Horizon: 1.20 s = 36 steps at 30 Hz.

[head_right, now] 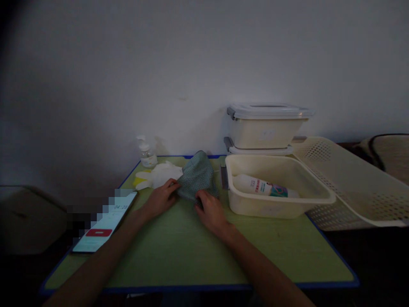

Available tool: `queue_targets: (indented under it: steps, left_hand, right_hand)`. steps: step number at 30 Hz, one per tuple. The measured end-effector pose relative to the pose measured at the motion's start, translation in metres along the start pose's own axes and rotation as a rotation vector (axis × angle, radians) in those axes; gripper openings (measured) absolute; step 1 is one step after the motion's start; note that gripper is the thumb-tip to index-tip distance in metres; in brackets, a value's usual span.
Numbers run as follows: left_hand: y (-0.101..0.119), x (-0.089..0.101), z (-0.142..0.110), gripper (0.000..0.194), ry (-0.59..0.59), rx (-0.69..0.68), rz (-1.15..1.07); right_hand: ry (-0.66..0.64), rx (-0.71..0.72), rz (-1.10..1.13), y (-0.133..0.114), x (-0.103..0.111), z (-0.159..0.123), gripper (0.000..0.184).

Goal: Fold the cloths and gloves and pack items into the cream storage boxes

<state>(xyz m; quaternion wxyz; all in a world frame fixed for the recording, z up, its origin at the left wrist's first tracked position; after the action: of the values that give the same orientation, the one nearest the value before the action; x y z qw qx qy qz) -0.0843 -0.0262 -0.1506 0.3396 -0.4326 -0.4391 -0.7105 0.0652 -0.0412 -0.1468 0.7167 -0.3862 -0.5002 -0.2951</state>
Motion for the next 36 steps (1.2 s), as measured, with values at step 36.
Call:
queue_targets:
  steps: [36]
  left_hand:
    - [0.039, 0.228, 0.089, 0.025, 0.509, 0.031, 0.139]
  right_hand:
    - [0.645, 0.078, 0.159, 0.033, 0.267, 0.087, 0.004]
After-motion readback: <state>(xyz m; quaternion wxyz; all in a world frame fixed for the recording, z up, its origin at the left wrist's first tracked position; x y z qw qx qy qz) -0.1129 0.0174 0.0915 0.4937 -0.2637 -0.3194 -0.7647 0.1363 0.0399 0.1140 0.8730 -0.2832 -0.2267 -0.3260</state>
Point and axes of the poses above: each hand's wrist, its own z-axis towards the middle knuckle, its own x-axis out of the back of the hand, y = z × x, the point moved 7 cm from there along z, towards the middle knuckle, and after that the axes turned 6 degrees about -z, right-handed, at the moved point
